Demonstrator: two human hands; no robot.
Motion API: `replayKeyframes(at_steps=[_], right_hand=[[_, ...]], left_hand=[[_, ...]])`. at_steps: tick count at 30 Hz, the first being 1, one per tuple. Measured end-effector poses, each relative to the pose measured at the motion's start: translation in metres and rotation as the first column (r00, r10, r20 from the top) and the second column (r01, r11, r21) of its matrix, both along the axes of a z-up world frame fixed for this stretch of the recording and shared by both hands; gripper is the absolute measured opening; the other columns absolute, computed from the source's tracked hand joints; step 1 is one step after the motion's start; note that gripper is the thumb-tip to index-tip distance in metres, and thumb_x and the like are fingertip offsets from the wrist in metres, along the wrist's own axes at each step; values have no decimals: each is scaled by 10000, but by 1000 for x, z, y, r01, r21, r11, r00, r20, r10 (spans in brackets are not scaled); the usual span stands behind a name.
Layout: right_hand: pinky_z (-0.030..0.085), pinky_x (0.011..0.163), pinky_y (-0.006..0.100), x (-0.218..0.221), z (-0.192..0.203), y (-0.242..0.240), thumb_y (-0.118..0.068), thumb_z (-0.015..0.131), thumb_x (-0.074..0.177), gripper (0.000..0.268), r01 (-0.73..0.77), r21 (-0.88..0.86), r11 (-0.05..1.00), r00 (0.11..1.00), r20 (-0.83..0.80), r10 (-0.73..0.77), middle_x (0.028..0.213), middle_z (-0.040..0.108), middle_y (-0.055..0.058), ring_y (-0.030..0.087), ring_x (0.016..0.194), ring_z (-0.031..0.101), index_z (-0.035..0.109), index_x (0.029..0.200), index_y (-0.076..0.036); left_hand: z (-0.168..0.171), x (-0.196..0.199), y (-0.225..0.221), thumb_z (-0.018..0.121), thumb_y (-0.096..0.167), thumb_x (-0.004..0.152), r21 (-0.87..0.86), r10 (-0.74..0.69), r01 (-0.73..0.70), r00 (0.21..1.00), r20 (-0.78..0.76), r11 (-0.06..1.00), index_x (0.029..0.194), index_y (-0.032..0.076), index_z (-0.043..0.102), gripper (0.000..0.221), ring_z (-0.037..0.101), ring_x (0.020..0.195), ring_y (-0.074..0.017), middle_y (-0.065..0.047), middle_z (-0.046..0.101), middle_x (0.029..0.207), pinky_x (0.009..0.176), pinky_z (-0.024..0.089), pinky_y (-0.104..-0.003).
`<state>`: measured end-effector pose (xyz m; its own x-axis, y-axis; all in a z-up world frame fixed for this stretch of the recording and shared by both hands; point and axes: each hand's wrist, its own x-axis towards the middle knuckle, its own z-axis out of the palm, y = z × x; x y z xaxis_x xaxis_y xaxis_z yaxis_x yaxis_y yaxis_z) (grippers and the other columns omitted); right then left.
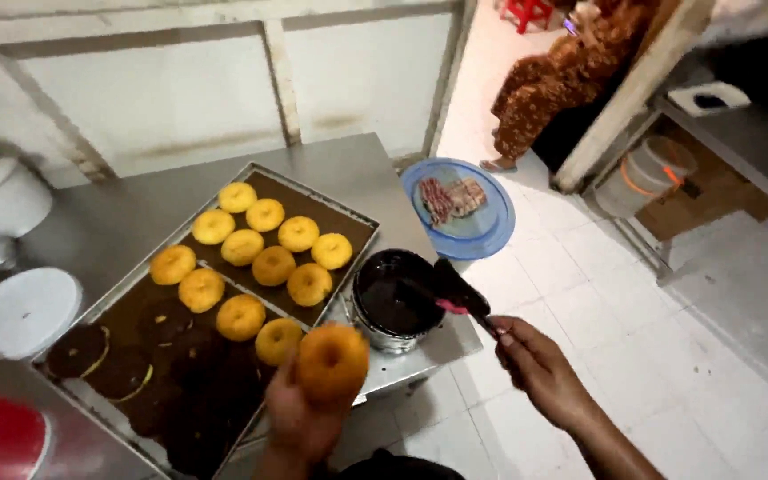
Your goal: A person is glazing a tray of donuts by dipping them one by one into a bowl of chocolate frosting and then using a small spatula to touch up the glaze.
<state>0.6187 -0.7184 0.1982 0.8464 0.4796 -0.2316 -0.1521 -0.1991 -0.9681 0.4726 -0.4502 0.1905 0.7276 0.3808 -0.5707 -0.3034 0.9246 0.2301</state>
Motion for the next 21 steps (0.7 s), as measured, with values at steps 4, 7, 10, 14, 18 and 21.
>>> replayKeyframes(at_steps=[4, 7, 10, 14, 18, 21], right_hand=[[479, 708, 263, -13, 30, 14, -133, 551, 998, 362, -31, -114, 993, 653, 749, 106, 912, 715, 57, 160, 737, 649, 689, 1333, -120], [477, 681, 290, -37, 44, 22, -58, 569, 974, 400, -57, -171, 984, 432, 884, 178, 827, 591, 47, 182, 700, 595, 639, 1363, -125], [455, 536, 291, -44, 25, 25, -110, 673, 924, 505, 94, -284, 954, 280, 927, 249, 802, 505, -8, 153, 615, 504, 632, 1402, -267], [375, 472, 322, -55, 6, 20, -113, 677, 925, 561, 135, -319, 938, 162, 941, 296, 783, 428, 20, 192, 577, 411, 591, 1441, -318], [390, 490, 289, -49, 3, 16, -116, 673, 915, 539, 180, -302, 936, 225, 939, 260, 757, 446, -9, 155, 571, 423, 617, 1414, -312], [419, 536, 277, -50, 15, 24, -37, 653, 940, 530, 39, -230, 972, 291, 934, 209, 773, 461, 16, 151, 598, 464, 597, 1439, -206]], left_hand=[[27, 37, -8, 338, 401, 1055, 58, -91, 83, 981, 169, 995, 1374, 65, 582, 523, 555, 1292, -303, -145, 620, 1356, 1137, 394, -476], [76, 35, -25, 299, 448, 1068, 119, -169, 152, 974, 154, 981, 1377, 67, 577, 564, 530, 1360, -375, -216, 602, 1410, 1169, 374, -514], [66, 41, -32, 363, 417, 1048, 202, -162, 127, 972, 170, 971, 1388, 61, 607, 550, 577, 1226, -387, -208, 641, 1326, 1027, 452, -564], [78, 32, -35, 348, 399, 1067, 205, -116, 86, 984, 137, 975, 1372, 84, 602, 507, 573, 1160, -359, -217, 627, 1269, 981, 460, -519], [86, 26, -37, 324, 399, 1086, 123, -48, 37, 995, 88, 992, 1379, 79, 600, 513, 561, 1286, -328, -176, 632, 1353, 1124, 409, -516], [88, 23, -46, 307, 402, 1079, 136, -145, 138, 989, 38, 981, 1414, 57, 583, 555, 566, 1298, -333, -213, 636, 1372, 1130, 404, -485]])
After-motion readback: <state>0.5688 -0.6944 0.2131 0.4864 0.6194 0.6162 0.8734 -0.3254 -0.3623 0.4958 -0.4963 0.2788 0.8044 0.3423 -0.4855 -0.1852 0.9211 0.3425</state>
